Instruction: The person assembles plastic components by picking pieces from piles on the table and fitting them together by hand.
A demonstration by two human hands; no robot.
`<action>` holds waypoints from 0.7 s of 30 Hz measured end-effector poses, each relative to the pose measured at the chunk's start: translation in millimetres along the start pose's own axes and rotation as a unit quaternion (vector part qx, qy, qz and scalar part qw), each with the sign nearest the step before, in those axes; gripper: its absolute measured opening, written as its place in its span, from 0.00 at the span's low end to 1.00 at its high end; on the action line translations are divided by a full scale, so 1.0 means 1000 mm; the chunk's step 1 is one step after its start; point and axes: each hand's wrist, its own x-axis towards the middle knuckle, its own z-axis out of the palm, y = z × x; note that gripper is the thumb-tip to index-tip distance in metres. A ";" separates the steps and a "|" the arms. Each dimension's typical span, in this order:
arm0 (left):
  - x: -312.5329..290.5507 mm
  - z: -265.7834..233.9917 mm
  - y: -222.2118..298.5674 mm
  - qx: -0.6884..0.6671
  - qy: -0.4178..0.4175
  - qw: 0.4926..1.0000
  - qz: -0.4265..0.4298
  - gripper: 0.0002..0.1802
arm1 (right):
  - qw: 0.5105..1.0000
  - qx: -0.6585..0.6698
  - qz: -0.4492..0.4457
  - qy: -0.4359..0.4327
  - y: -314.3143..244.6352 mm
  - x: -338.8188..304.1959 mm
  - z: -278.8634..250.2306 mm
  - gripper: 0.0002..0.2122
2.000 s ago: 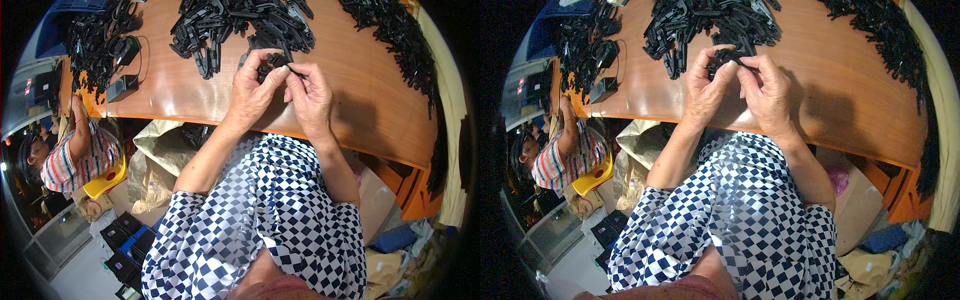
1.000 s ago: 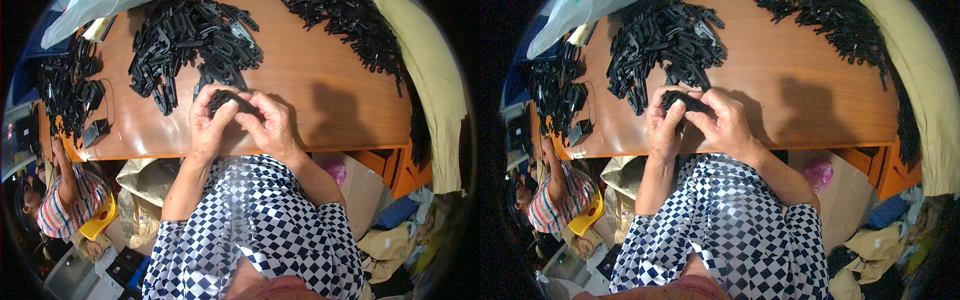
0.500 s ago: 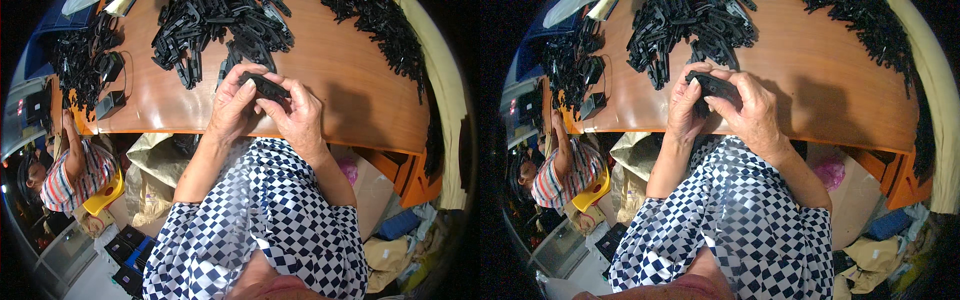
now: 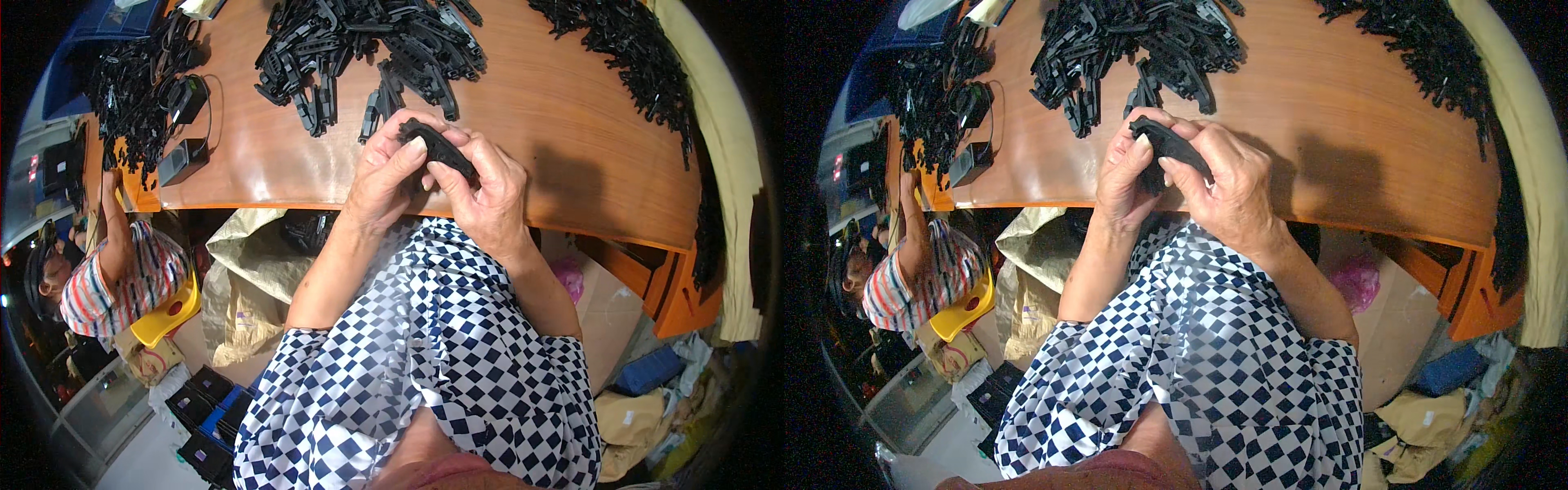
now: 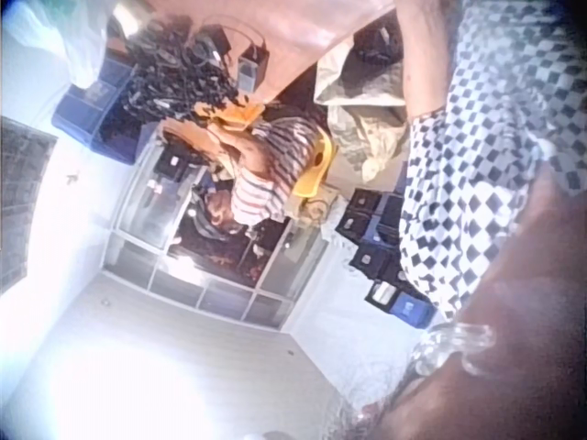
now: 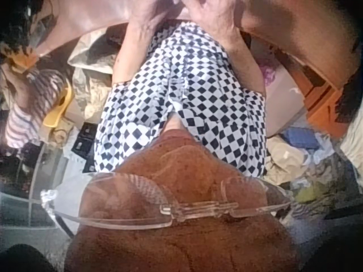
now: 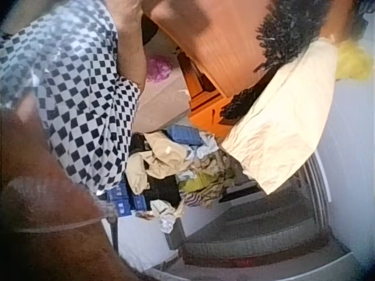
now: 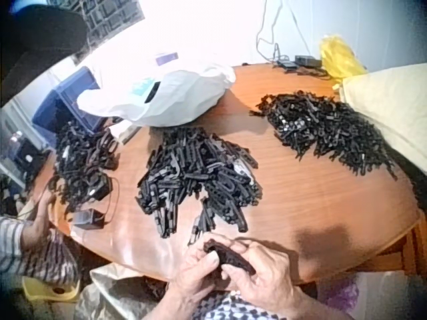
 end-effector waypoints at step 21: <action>-0.030 -0.027 -0.014 -0.174 0.055 0.983 -0.002 0.18 | 0.977 -0.178 -0.089 -0.080 0.000 -0.013 0.023 0.15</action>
